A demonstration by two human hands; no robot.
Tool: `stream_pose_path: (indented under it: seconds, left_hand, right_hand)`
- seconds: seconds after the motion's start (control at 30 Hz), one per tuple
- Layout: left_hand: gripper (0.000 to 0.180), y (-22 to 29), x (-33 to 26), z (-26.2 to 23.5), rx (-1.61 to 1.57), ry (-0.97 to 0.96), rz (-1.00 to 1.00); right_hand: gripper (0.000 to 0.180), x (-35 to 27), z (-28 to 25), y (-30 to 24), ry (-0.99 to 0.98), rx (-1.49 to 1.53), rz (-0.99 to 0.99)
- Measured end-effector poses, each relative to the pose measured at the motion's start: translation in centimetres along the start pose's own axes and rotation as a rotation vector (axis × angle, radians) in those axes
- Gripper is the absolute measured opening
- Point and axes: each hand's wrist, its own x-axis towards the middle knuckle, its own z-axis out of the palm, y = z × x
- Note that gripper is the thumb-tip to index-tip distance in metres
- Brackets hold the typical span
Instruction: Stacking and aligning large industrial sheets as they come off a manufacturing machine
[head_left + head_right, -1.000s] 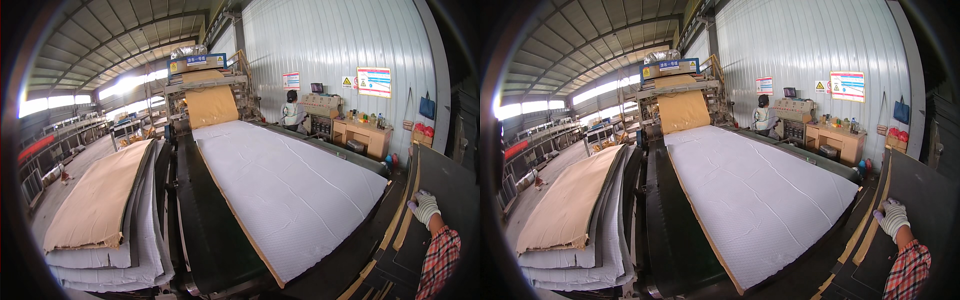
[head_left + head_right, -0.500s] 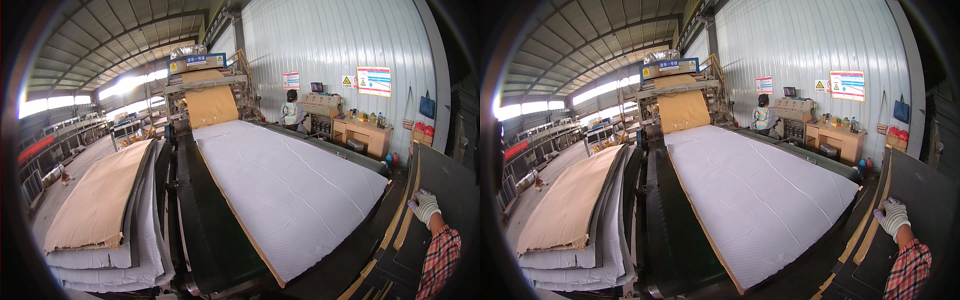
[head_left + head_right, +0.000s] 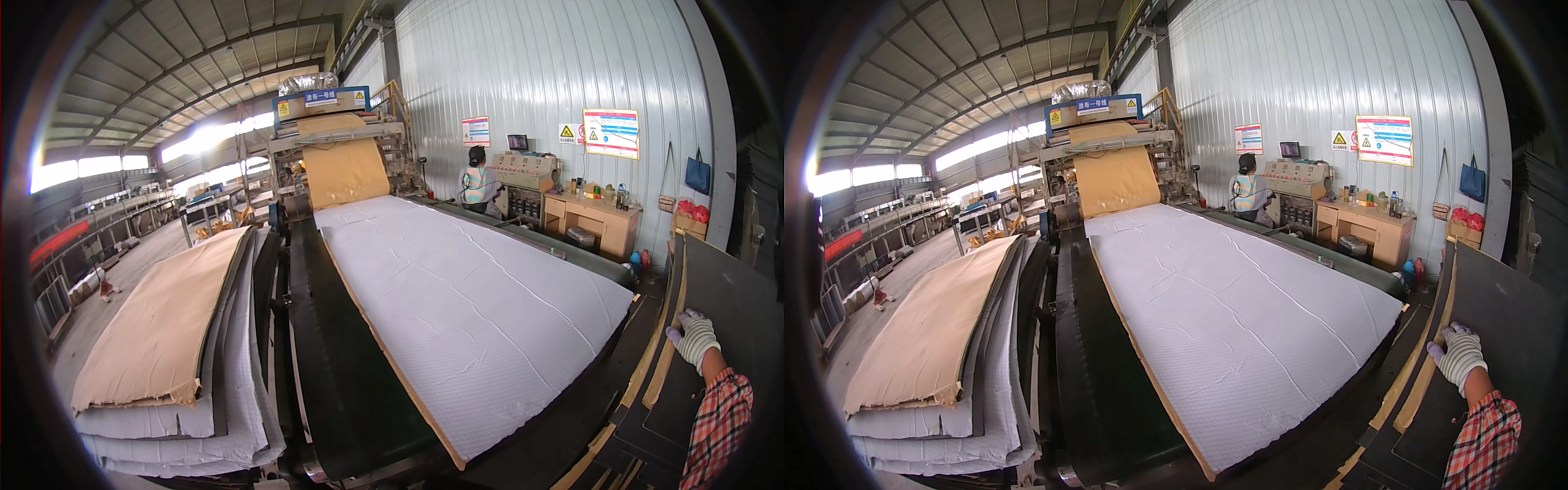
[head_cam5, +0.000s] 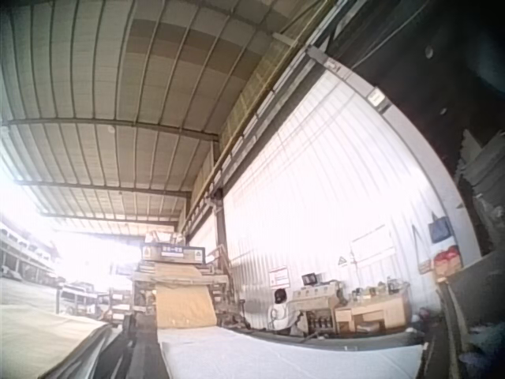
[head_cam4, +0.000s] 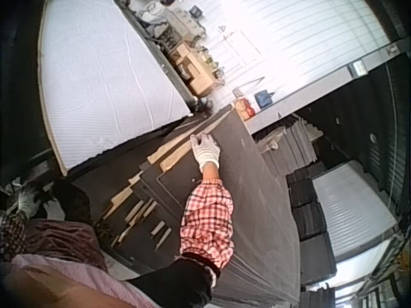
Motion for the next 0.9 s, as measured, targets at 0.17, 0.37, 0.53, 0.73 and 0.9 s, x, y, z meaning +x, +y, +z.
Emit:
stream_pose_path:
  seconds: [0.17, 0.37, 0.53, 0.73, 0.9]
  left_hand:
    - [0.04, 0.04, 0.0, 0.04, -0.003, 0.022, 0.011]
    - [0.04, -0.35, 0.05, 0.6, 0.003, 0.037, 0.02]
    - [0.04, -0.49, 0.25, 0.63, -0.011, 0.025, 0.024]
    - [0.04, -0.19, 0.14, 0.31, 0.012, 0.055, 0.036]
    - [0.039, -0.07, 0.1, 0.23, 0.003, 0.066, 0.03]
  right_hand:
    - [0.052, -0.03, -0.07, 0.0, -0.004, -0.007, -0.006]
    - [0.052, -0.11, -0.24, -0.2, -0.006, -0.005, -0.001]
    - [0.052, -0.19, -0.39, -0.35, -0.017, -0.011, 0.007]
    - [0.052, -0.27, -0.45, -0.45, -0.027, -0.01, 0.016]
    - [0.053, -0.25, -0.41, -0.34, -0.026, -0.001, 0.013]
